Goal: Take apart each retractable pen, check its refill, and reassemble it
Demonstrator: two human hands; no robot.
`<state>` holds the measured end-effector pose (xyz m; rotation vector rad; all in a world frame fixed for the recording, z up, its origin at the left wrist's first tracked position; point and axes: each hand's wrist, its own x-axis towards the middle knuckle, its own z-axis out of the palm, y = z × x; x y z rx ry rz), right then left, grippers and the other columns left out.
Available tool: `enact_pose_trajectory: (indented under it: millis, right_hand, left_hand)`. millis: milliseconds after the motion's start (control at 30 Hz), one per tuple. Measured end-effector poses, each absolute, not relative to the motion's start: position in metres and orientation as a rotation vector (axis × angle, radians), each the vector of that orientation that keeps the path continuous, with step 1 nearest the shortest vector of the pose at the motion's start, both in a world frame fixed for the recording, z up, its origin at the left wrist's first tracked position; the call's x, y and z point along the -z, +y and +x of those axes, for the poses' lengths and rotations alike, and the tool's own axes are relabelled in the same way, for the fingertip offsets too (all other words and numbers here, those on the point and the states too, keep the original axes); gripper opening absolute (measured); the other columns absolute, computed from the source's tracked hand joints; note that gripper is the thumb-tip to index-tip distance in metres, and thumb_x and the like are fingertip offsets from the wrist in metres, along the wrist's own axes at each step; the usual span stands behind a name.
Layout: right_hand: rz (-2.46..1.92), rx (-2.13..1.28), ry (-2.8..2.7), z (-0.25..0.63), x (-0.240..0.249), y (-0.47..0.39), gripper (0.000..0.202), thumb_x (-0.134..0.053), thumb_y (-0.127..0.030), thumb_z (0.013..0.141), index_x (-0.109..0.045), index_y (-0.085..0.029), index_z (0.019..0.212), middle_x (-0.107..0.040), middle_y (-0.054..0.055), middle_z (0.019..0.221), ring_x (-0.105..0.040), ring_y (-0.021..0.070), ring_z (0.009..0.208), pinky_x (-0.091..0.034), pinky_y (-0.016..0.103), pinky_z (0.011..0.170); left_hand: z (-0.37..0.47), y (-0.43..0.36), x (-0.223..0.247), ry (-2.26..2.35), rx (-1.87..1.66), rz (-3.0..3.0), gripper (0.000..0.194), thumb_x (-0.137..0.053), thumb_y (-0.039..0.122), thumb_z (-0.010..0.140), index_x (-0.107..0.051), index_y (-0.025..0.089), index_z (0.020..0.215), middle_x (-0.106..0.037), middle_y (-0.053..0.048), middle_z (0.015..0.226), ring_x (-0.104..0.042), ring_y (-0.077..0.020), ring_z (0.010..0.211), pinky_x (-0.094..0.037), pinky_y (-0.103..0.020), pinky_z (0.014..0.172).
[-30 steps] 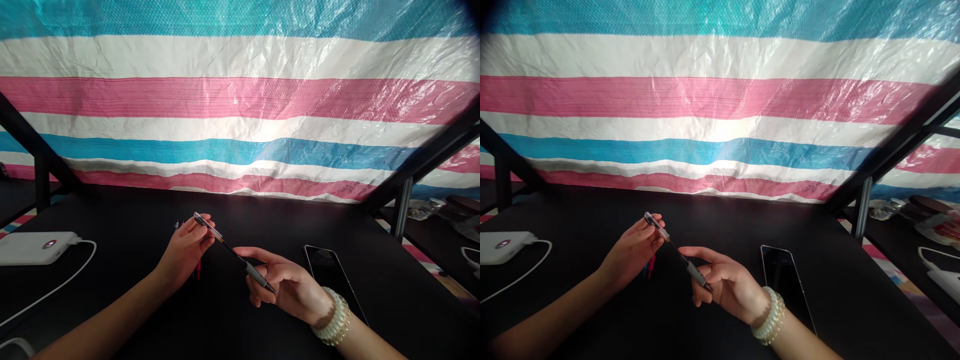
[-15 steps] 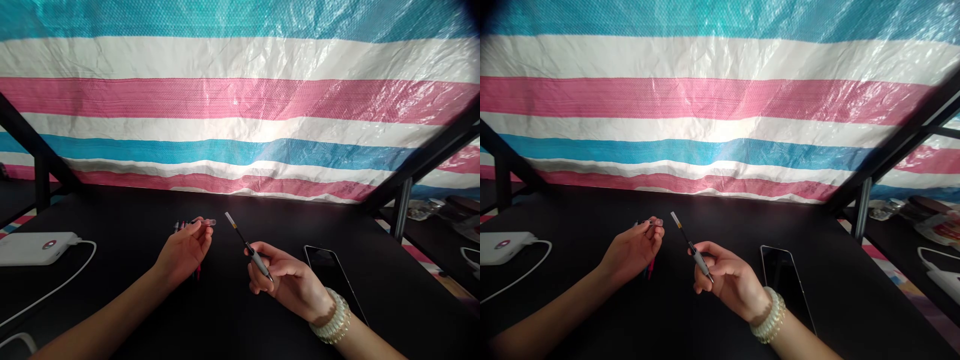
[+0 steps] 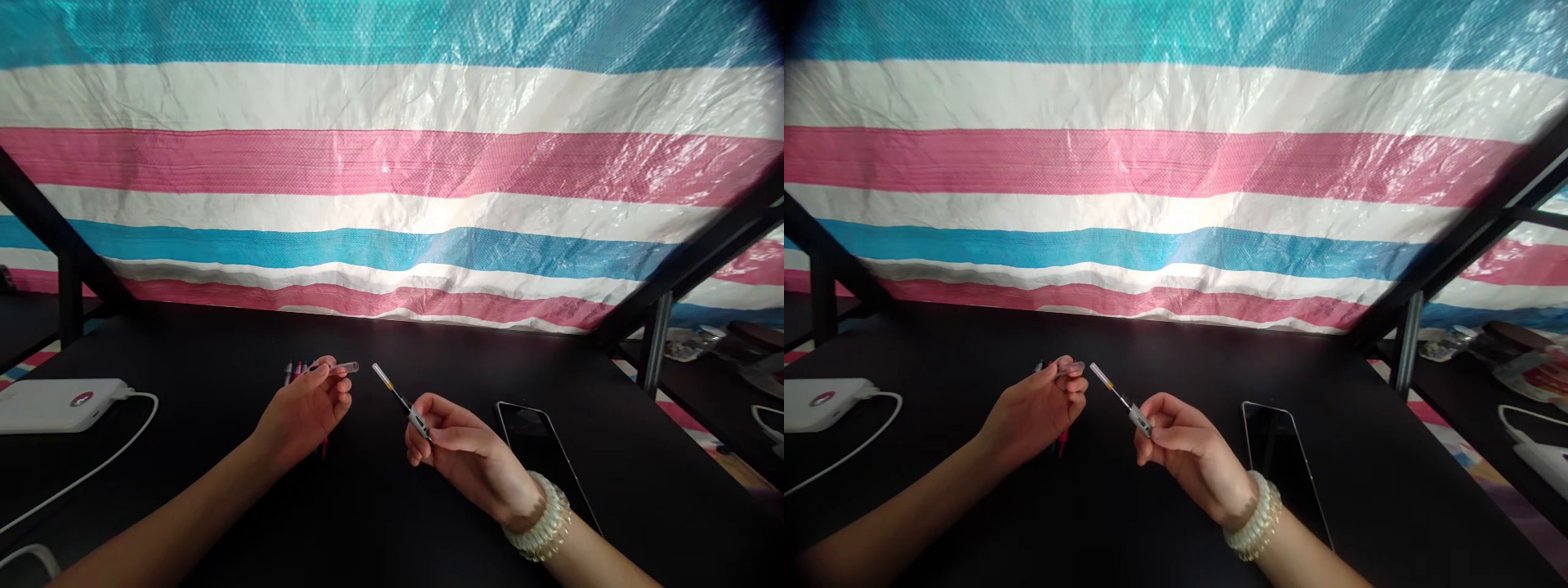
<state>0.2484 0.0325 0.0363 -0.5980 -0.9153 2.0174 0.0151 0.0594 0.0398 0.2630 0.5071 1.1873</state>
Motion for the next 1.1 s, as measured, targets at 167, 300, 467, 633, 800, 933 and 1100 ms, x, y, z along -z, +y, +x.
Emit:
enact_pose_trajectory:
  millis: [167,300,467,633,800,933,1100]
  right_hand:
    - [-0.649,-1.943,-0.930,0.249,-0.036,0.031,0.009,-0.065,-0.015,0.079,-0.065,-0.014,0.088,-0.063,0.004,0.073,-0.056,0.0165,0.072,-0.041,0.031,0.075]
    - [-0.738,-1.778,-0.912,0.250,-0.037,0.031,0.006,-0.066,-0.018,0.081,-0.067,-0.015,0.086,-0.062,0.002,0.071,-0.055,0.0164,0.073,-0.042,0.030,0.076]
    - [-0.811,-1.592,-0.849,0.252,-0.036,0.032,0.009,-0.071,-0.025,0.081,-0.068,-0.018,0.087,-0.063,0.001,0.073,-0.054,0.0161,0.075,-0.042,0.031,0.079]
    - [-0.843,-1.510,-0.844,0.253,-0.035,0.030,0.013,-0.073,-0.028,0.080,-0.068,-0.019,0.087,-0.062,0.001,0.073,-0.054,0.0158,0.076,-0.043,0.030,0.079]
    - [-0.897,-1.439,-0.912,0.254,-0.035,0.029,0.012,-0.072,-0.028,0.083,-0.068,-0.020,0.090,-0.061,0.001,0.075,-0.054,0.0158,0.077,-0.044,0.028,0.078]
    - [-0.949,-1.291,-1.040,0.253,-0.037,0.027,0.015,-0.074,-0.031,0.083,-0.066,-0.021,0.092,-0.061,0.000,0.082,-0.058,0.0151,0.078,-0.046,0.027,0.076]
    - [-0.978,-1.126,-1.245,0.249,-0.041,0.024,0.019,-0.077,-0.031,0.081,-0.062,-0.023,0.089,-0.065,0.002,0.089,-0.067,0.0186,0.082,-0.052,0.030,0.077]
  left_hand:
    - [0.016,0.061,-0.038,0.486,-1.179,0.302,0.013,-0.074,0.011,0.076,-0.062,0.014,0.081,-0.055,-0.001,0.079,-0.054,-0.0099,0.068,-0.052,-0.022,0.064]
    - [0.017,0.059,-0.038,0.487,-1.179,0.401,0.015,-0.076,0.014,0.075,-0.061,0.015,0.080,-0.052,0.001,0.077,-0.051,-0.0087,0.066,-0.049,-0.022,0.064]
    - [0.018,0.056,-0.038,0.571,-1.251,0.656,0.017,-0.078,0.020,0.075,-0.061,0.016,0.077,-0.052,0.000,0.076,-0.047,-0.0086,0.066,-0.045,-0.022,0.065]
    - [0.020,0.052,-0.041,0.648,-1.268,0.858,0.021,-0.078,0.025,0.076,-0.058,0.017,0.075,-0.054,0.000,0.076,-0.048,-0.0099,0.068,-0.041,-0.023,0.068]
    - [0.020,0.049,-0.043,0.712,-1.278,0.951,0.019,-0.076,0.025,0.077,-0.058,0.018,0.075,-0.053,0.001,0.075,-0.046,-0.0102,0.068,-0.039,-0.023,0.068]
    - [0.020,0.047,-0.043,0.782,-1.289,1.063,0.018,-0.076,0.025,0.075,-0.059,0.018,0.074,-0.054,0.000,0.077,-0.046,-0.0117,0.070,-0.038,-0.023,0.068]
    - [0.021,0.045,-0.042,0.851,-1.260,1.200,0.017,-0.076,0.025,0.075,-0.060,0.019,0.073,-0.054,0.000,0.077,-0.045,-0.0121,0.070,-0.037,-0.023,0.065]
